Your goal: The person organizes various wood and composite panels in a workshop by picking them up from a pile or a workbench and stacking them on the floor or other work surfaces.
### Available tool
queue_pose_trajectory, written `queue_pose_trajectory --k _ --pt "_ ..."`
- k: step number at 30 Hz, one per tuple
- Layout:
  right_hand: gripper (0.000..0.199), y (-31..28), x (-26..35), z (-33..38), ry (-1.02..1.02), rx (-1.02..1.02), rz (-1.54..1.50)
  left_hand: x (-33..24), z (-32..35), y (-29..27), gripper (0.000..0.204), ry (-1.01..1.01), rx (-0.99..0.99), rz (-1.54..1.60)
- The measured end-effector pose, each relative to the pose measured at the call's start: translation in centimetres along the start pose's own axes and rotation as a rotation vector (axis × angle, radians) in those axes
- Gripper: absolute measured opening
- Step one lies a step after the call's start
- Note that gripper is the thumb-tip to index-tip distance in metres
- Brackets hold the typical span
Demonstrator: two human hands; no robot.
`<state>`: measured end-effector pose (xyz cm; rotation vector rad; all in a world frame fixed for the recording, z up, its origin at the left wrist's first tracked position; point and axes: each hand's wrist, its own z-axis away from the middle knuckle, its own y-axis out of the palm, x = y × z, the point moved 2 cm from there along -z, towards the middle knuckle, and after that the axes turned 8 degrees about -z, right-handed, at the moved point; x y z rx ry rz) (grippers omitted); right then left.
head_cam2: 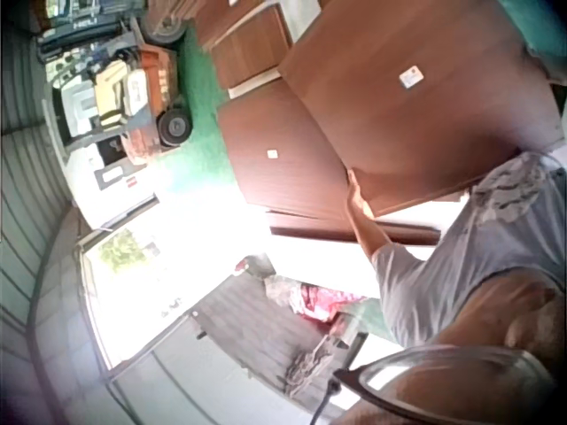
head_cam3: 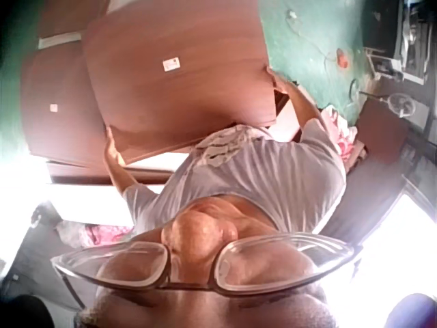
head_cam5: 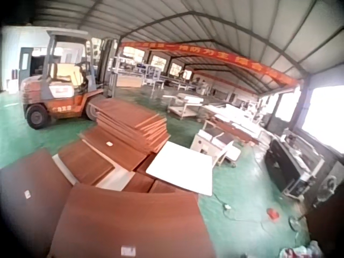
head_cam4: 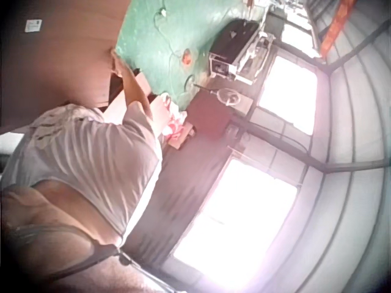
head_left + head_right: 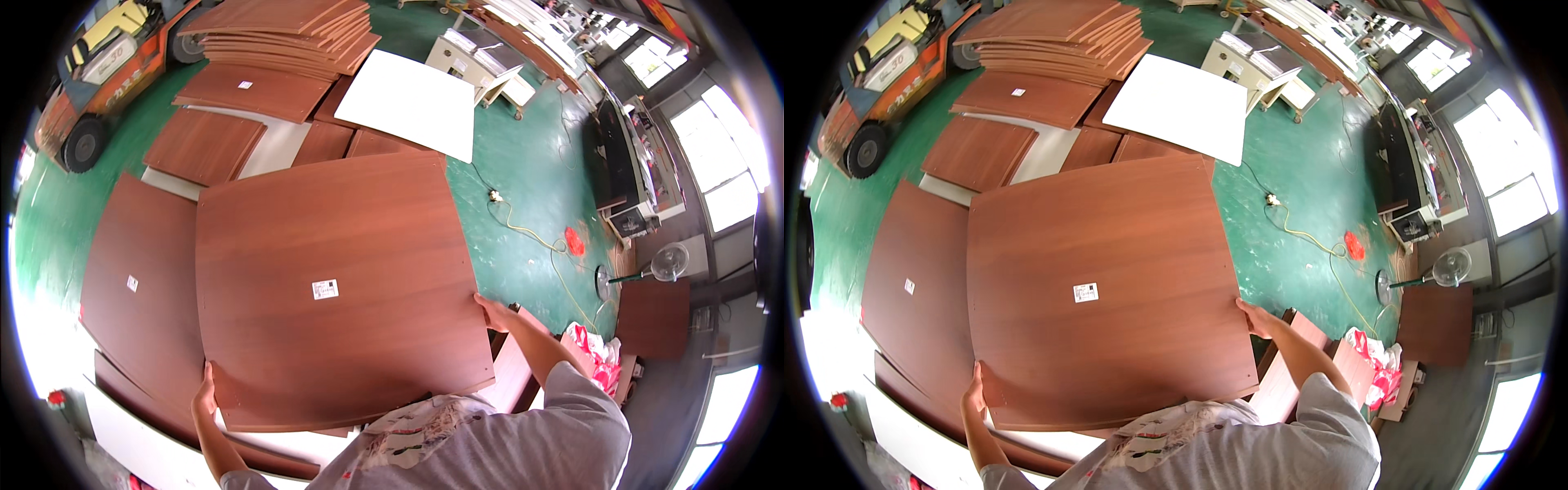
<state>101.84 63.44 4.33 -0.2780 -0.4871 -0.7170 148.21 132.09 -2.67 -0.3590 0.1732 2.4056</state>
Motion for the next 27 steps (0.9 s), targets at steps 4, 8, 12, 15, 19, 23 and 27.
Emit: queue_pose_trajectory --k 4,8,12,15,19,23,27 --pt "0.074 -0.6 5.1 -4.5 -0.072 -0.045 -0.175 -5.5 -5.6 -0.4 0.096 0.124 0.049 0.143" --pt "0.09 4.1 11.9 -1.4 -0.121 -0.509 0.087 -8.8 -4.1 4.0 0.1 0.243 -0.419 -0.032" --pt "0.096 4.5 11.3 -2.8 -0.121 -0.446 0.133 -11.9 -0.8 6.8 0.097 0.336 -0.461 -0.066" --pt "0.101 2.5 9.1 -5.6 -0.312 -0.616 0.131 -16.0 1.6 10.7 0.096 0.396 -0.45 -0.13" --pt "0.106 1.2 9.5 -3.2 -0.121 -0.416 0.12 -17.6 5.3 13.3 0.095 0.427 -0.5 -0.186" --pt "0.107 -3.9 8.8 -2.6 -0.171 -0.396 0.042 -20.1 7.8 19.0 0.094 0.476 -0.487 -0.238" --pt "0.106 -10.3 9.3 -2.5 -0.212 -0.345 -0.064 -23.6 11.2 25.8 0.092 0.532 -0.496 -0.286"
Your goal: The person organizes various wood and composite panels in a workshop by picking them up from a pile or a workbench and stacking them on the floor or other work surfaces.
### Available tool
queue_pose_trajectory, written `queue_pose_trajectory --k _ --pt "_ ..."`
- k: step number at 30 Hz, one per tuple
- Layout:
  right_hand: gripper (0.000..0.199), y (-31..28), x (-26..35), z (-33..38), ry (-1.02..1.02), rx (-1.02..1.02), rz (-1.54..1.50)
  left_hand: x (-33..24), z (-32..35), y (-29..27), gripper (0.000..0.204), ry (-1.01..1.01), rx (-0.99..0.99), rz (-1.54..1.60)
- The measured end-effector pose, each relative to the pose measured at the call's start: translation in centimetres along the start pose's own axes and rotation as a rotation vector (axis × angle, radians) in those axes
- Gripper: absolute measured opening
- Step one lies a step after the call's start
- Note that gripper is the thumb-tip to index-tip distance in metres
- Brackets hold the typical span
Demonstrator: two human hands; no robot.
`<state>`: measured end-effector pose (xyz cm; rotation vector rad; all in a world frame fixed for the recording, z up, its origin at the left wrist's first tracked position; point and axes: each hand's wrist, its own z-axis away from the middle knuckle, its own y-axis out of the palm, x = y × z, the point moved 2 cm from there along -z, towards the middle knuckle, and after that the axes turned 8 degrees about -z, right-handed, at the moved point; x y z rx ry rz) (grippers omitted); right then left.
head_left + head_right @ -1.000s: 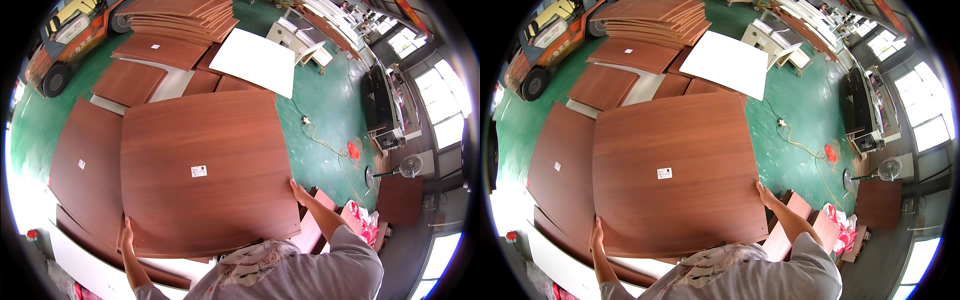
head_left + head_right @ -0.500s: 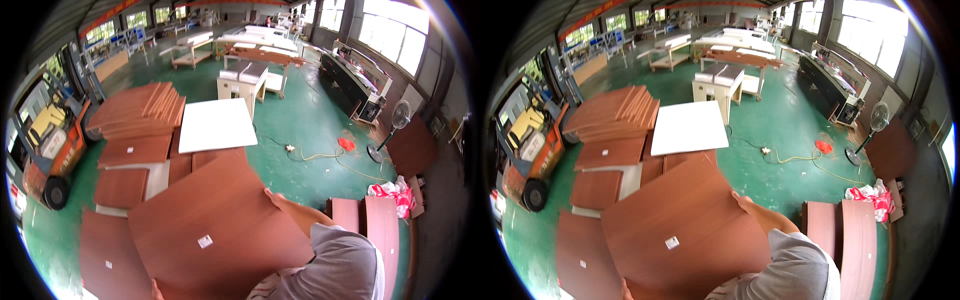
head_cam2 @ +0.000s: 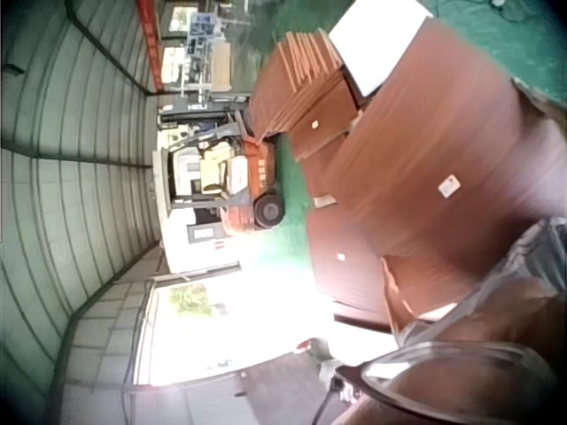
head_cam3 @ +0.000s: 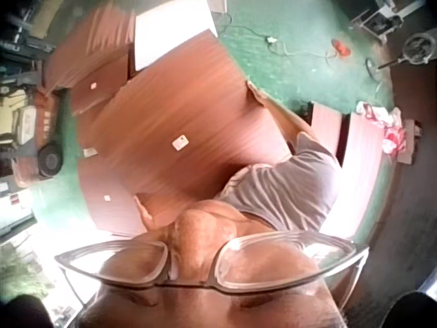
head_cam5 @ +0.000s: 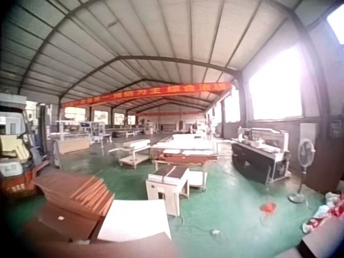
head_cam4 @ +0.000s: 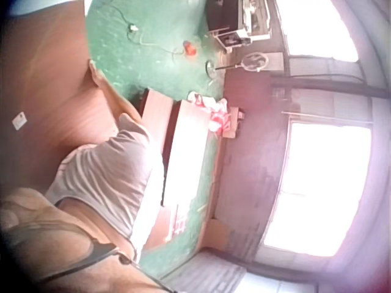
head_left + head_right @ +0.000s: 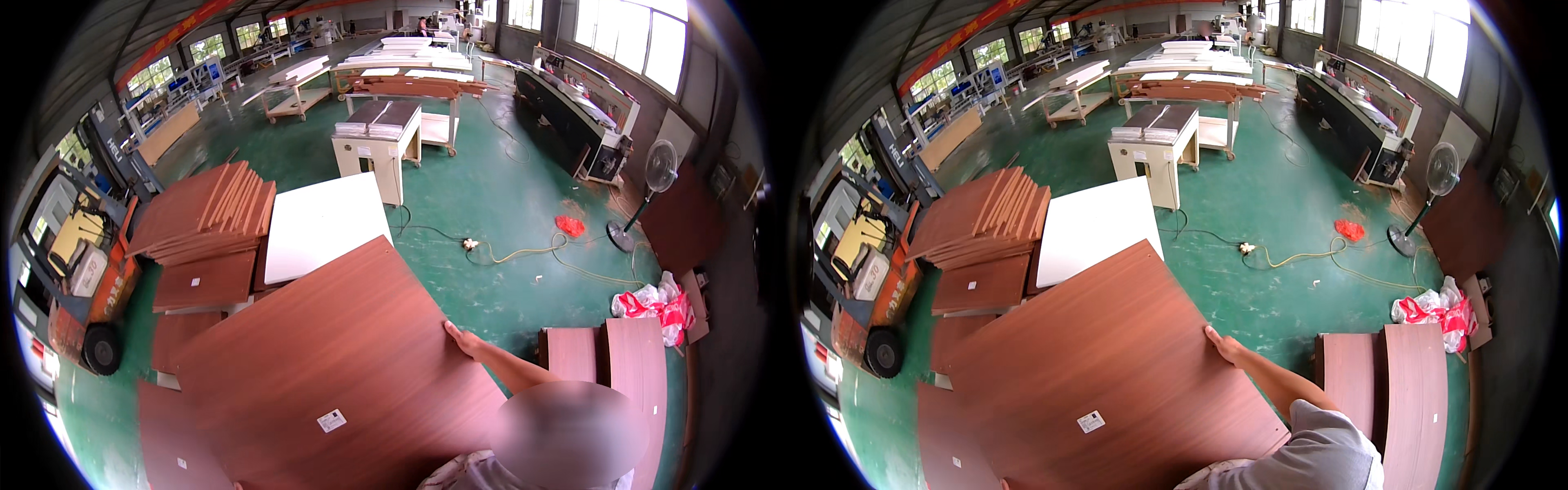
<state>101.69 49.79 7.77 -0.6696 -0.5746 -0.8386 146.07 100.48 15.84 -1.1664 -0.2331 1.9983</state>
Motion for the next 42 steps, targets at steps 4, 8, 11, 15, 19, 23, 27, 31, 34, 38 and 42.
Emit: queue_pose_trajectory --k 4,8,11,15,19,23,27,31,34,38,42 --pt "0.101 -6.1 1.8 -5.4 -0.036 0.049 -0.142 -8.0 3.6 4.4 0.091 0.071 -0.031 -0.009" --pt "0.1 -16.4 2.9 -12.3 -0.138 -0.014 -0.26 -17.1 5.2 13.2 0.09 0.161 0.016 -0.012" --pt "0.1 -22.3 4.7 -18.3 -0.114 0.025 -0.335 -25.2 7.3 17.9 0.089 0.219 -0.005 -0.037" --pt "0.103 -31.5 6.8 -23.0 -0.038 -0.062 -0.471 -35.2 5.0 26.5 0.088 0.298 0.069 -0.074" --pt "0.103 -38.0 13.4 -25.3 -0.095 -0.092 -0.562 -46.0 -1.1 34.2 0.084 0.364 0.2 -0.066" --pt "0.105 -49.3 15.4 -34.1 0.004 -0.164 -0.602 -58.9 -9.0 48.3 0.093 0.485 0.3 -0.137" --pt "0.106 -52.0 21.8 -39.7 -0.097 -0.249 -0.662 -70.2 -16.5 57.1 0.089 0.542 0.29 -0.222" --pt "0.108 -59.4 22.5 -48.4 0.083 -0.399 -0.75 -85.0 -19.2 69.6 0.094 0.662 0.296 -0.334" --pt "0.108 -64.0 24.0 -56.2 0.129 -0.492 -0.754 -94.7 -23.2 78.5 0.094 0.57 0.44 -0.4" --pt "0.104 -65.1 29.3 -65.8 0.091 -0.471 -0.788 -103.9 -30.1 87.5 0.095 0.606 0.306 -0.567" --pt "0.101 -69.2 32.1 -75.4 0.119 -0.49 -0.8 -111.8 -37.1 97.0 0.096 0.544 0.623 -0.472"
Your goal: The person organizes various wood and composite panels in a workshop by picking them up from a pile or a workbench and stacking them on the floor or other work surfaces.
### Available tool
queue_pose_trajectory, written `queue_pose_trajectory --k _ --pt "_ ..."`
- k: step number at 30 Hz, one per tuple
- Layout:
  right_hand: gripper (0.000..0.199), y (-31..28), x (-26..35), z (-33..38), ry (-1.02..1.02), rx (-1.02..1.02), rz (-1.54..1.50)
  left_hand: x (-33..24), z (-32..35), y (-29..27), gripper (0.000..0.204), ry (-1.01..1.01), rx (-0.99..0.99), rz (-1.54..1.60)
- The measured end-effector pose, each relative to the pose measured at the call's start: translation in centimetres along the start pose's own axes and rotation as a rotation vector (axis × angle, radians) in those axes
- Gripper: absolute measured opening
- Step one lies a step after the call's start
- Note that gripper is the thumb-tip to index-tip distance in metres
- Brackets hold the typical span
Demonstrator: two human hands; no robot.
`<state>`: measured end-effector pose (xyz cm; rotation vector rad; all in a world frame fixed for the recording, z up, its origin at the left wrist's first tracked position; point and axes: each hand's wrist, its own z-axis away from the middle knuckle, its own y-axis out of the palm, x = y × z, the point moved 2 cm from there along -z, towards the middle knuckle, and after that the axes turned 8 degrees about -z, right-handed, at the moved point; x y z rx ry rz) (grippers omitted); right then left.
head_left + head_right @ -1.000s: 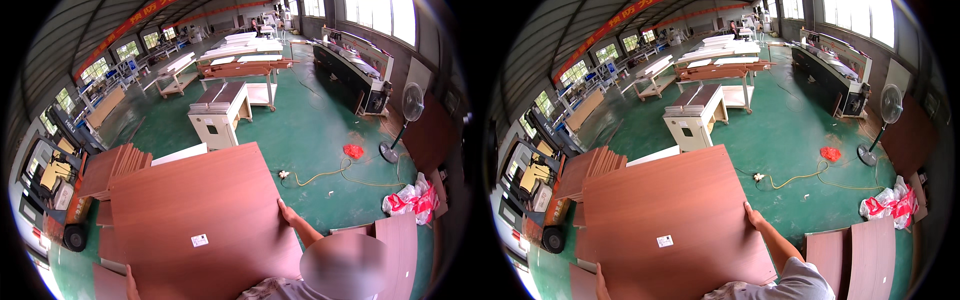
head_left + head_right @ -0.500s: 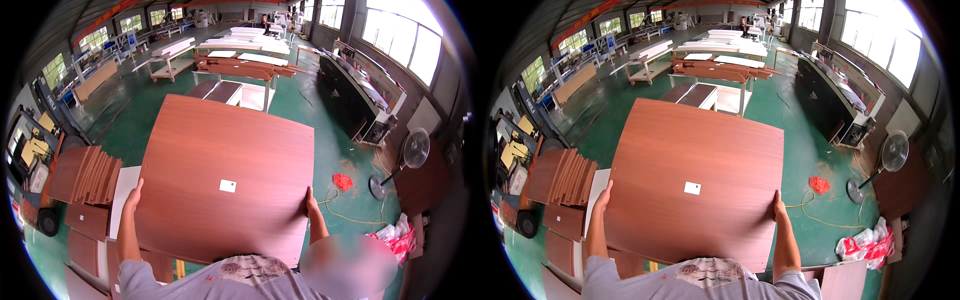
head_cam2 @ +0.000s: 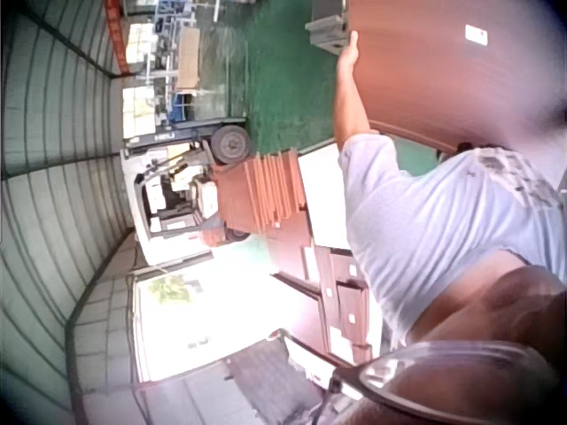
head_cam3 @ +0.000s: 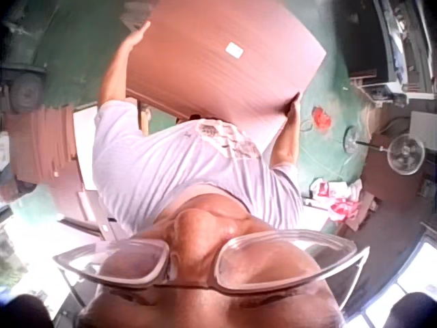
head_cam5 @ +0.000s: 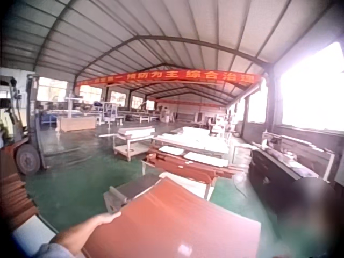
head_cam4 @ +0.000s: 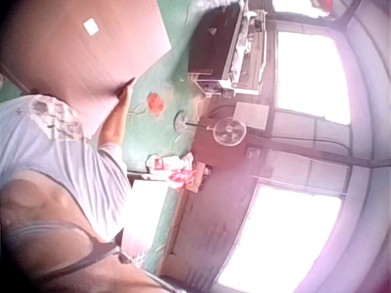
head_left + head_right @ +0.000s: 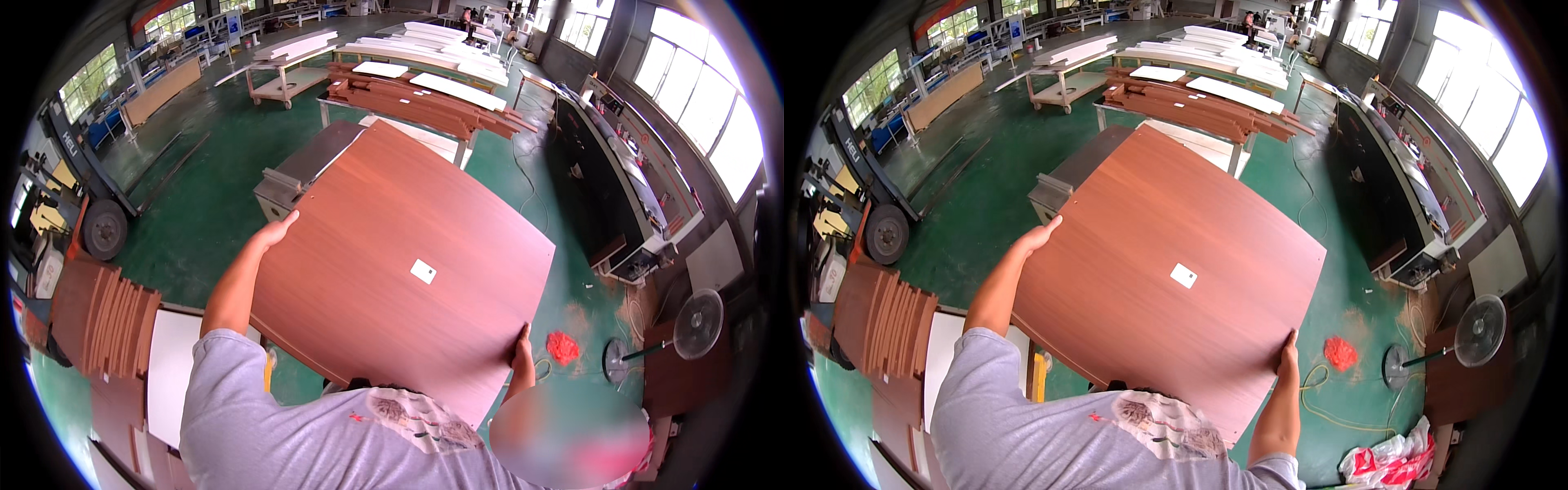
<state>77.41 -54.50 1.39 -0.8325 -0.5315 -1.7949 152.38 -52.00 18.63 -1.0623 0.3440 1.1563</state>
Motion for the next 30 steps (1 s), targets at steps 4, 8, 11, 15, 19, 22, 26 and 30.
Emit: queue_pose_trajectory --k 4,8,11,15,19,22,26,30 --pt "0.102 6.6 4.9 -7.8 0.039 -0.072 0.035 -0.9 -12.3 -1.1 0.099 0.082 -0.12 -0.083" --pt "0.102 18.0 7.9 -12.5 0.069 -0.025 0.105 -0.8 -22.3 -4.3 0.103 -0.05 -0.112 -0.096" --pt "0.101 24.1 12.2 -18.4 0.058 -0.077 0.185 -2.4 -30.4 -7.9 0.099 -0.1 -0.091 -0.098" --pt "0.104 34.9 16.5 -21.6 0.177 -0.045 0.258 -3.1 -36.4 -13.3 0.096 -0.182 -0.046 -0.064" --pt "0.102 43.0 20.8 -24.1 0.197 -0.015 0.317 -1.0 -42.5 -17.2 0.095 -0.252 -0.122 -0.089" --pt "0.104 46.4 22.7 -25.6 0.204 -0.025 0.367 -0.3 -46.1 -18.6 0.095 -0.323 -0.086 -0.065" --pt "0.105 50.0 25.4 -27.7 0.2 -0.053 0.419 -0.9 -51.0 -19.7 0.099 -0.36 -0.013 -0.048" --pt "0.103 52.8 27.0 -29.1 0.26 -0.127 0.432 -1.6 -56.2 -20.8 0.104 -0.351 -0.017 -0.098"
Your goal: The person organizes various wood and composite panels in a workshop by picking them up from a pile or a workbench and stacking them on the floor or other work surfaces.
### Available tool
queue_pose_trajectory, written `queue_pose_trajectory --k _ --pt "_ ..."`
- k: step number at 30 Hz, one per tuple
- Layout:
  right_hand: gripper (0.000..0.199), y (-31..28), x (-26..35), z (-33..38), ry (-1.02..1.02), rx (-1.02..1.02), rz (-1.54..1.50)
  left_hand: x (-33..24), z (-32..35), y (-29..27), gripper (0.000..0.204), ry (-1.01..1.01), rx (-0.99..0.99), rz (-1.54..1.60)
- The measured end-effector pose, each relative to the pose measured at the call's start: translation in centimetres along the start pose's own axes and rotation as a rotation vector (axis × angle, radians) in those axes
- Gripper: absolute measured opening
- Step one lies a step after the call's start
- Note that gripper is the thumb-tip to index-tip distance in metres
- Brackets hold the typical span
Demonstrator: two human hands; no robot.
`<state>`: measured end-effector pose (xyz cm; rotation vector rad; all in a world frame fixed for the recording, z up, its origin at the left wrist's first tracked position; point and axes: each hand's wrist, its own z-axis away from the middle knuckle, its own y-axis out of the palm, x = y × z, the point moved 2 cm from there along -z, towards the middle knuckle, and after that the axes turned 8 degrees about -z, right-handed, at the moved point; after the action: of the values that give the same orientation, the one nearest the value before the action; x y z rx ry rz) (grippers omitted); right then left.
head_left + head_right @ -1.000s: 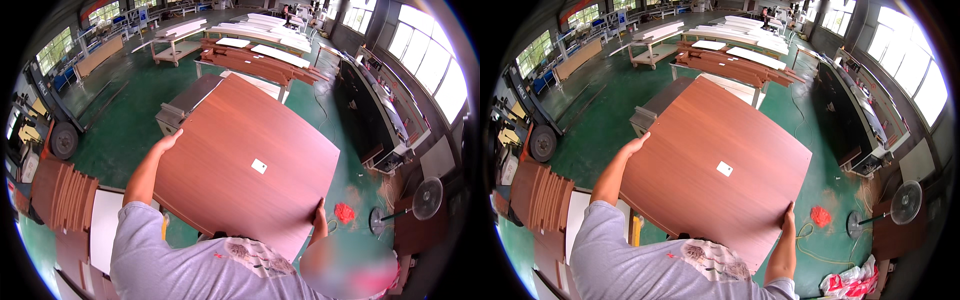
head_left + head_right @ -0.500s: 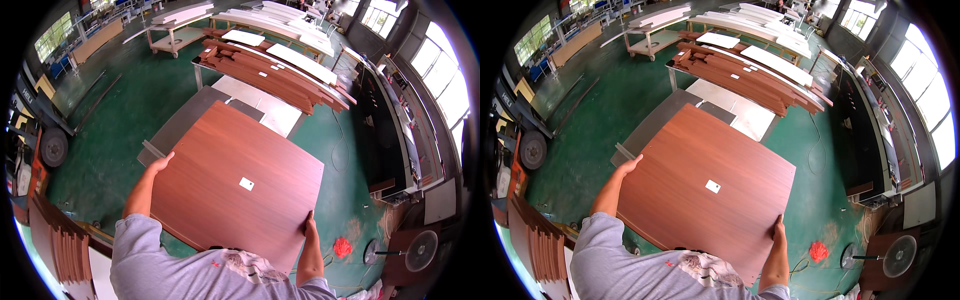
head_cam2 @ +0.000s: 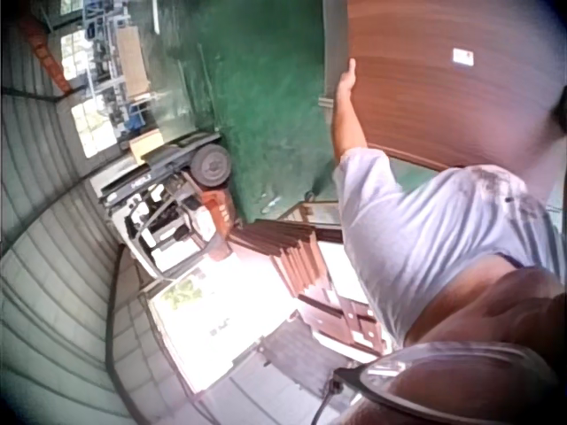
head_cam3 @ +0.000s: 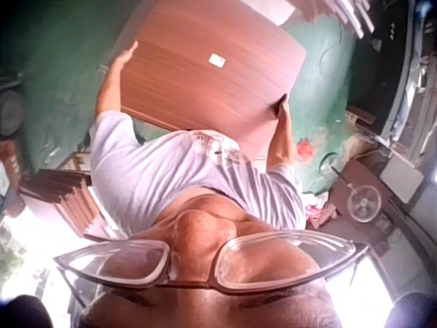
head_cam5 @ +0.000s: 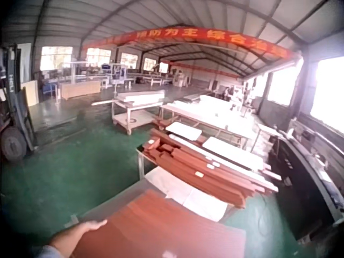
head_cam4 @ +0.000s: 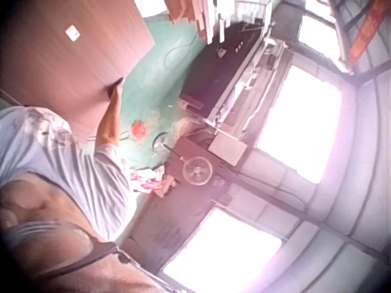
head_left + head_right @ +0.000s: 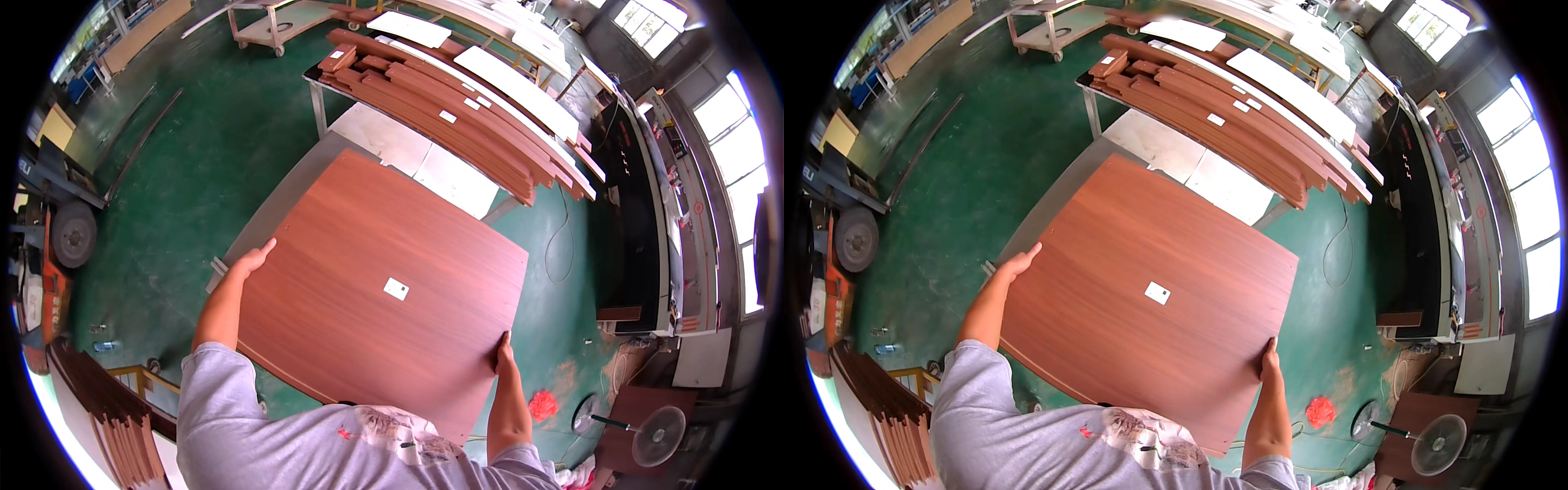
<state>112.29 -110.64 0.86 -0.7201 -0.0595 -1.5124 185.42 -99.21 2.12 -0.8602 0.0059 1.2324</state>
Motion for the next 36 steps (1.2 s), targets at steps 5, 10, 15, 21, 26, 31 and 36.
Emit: queue_pose_trajectory --k 5,10,15,21,26,31,36 --pt "0.105 3.1 2.0 -2.8 0.053 -0.015 -0.063 -3.9 -7.7 -3.1 0.102 0.065 -0.065 -0.012" --pt "0.105 5.9 3.6 -3.4 0.055 -0.048 -0.087 -8.5 -9.9 -4.3 0.078 0.079 -0.196 -0.104" --pt "0.095 9.5 3.1 -5.5 0.051 -0.055 -0.115 -8.1 -6.9 -5.7 0.045 0.333 -0.786 -0.199" --pt "0.095 7.4 2.9 -5.4 0.002 0.048 -0.15 -1.3 10.4 0.4 0.03 0.441 -1.031 0.161" --pt "0.091 8.2 3.7 -5.9 -0.006 0.168 -0.131 8.4 19.4 21.0 0.039 -0.1 -0.54 0.488" --pt "0.084 8.2 4.2 -6.4 -0.027 0.252 -0.174 -0.6 26.2 40.1 0.058 0.003 0.177 1.148" --pt "0.082 7.9 6.2 -3.3 -0.044 0.368 -0.143 -6.1 27.4 47.7 0.051 -0.129 -0.077 1.36"
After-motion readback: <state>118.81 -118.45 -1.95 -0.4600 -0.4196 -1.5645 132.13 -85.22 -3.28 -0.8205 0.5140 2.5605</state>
